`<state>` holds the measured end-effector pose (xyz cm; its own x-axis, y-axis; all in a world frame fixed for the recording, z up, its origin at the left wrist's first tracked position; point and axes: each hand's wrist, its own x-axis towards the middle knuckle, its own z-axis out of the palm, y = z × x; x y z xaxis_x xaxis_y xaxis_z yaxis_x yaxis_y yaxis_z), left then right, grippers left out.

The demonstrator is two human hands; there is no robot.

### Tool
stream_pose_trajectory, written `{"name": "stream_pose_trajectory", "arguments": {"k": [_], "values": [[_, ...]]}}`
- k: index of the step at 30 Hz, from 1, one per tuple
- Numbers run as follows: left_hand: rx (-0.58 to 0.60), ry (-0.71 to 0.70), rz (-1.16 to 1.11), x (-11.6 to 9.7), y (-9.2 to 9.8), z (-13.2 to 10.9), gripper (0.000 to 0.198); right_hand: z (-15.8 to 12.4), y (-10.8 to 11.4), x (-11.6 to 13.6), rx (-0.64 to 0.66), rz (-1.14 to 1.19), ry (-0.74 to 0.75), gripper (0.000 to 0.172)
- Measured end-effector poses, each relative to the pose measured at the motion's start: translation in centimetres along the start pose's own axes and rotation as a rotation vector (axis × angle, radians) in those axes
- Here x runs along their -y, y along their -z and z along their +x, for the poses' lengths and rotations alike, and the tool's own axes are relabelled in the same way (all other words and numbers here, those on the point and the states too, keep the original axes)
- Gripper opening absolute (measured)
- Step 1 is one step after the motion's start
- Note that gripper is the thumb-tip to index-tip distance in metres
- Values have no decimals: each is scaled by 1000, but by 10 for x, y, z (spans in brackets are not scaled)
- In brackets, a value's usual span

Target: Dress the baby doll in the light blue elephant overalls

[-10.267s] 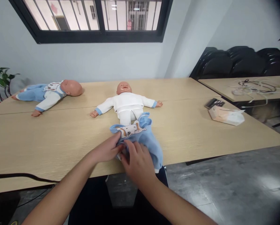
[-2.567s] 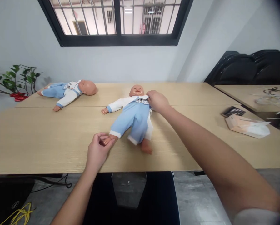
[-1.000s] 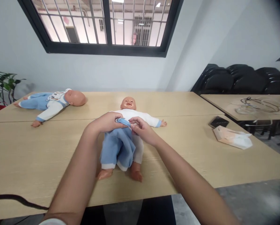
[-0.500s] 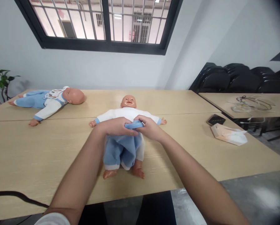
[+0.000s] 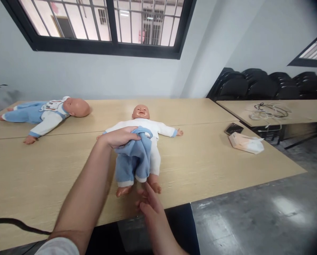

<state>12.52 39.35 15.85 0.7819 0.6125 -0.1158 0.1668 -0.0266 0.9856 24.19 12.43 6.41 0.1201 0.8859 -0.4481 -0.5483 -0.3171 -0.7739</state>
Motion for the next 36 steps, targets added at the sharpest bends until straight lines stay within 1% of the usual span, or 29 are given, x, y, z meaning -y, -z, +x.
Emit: {"name": "stream_pose_trajectory", "arguments": {"k": [2,3,4,5,6,8,10,11,13,15,17,20,21,22,24,25,27,29,32,34,36], "values": [[17,7,-99,5,1,-4,52,14,-7,8,86,20,-63,41],[24,11,-132,6,2,-7,54,19,-11,13,131,27,-62,32],[27,15,-147,6,1,-10,55,23,-15,17,152,28,-31,25],[32,18,-142,4,1,-13,56,26,-18,20,142,14,26,19],[40,21,-119,1,0,-15,57,28,-20,22,102,-20,101,17],[70,32,-38,-7,-2,-19,59,31,-22,25,0,-158,259,18],[120,45,75,-14,-4,-22,61,34,-23,28,-77,-324,386,25],[145,51,138,-17,-4,-22,60,35,-23,29,-96,-390,437,29],[167,57,267,-20,-5,-22,56,40,-22,33,-83,-467,509,33],[128,71,373,-17,-3,-21,49,45,-21,36,-48,-475,544,36],[44,116,455,-12,-2,-20,42,50,-18,35,-40,-470,582,41],[-100,218,517,-6,-1,-18,47,56,-13,31,-60,-536,693,51],[-125,217,510,-5,-2,-17,49,58,-12,30,-55,-563,708,55],[-133,187,489,-4,-4,-16,49,60,-12,31,-45,-571,701,59],[-101,67,412,-3,-9,-13,46,63,-14,34,-15,-511,639,63],[-83,4,365,-2,-12,-12,44,65,-16,37,9,-451,599,62],[-85,-72,259,2,-20,-9,46,69,-20,44,59,-319,523,54],[-101,-93,138,8,-27,-7,51,73,-21,51,95,-216,468,46],[-80,-102,-49,13,-33,-7,60,78,-21,59,99,-157,441,48],[-80,-104,-149,14,-35,-8,65,79,-20,64,90,-175,469,50],[-97,-88,-207,13,-35,-8,69,78,-20,68,76,-226,531,53]]}}
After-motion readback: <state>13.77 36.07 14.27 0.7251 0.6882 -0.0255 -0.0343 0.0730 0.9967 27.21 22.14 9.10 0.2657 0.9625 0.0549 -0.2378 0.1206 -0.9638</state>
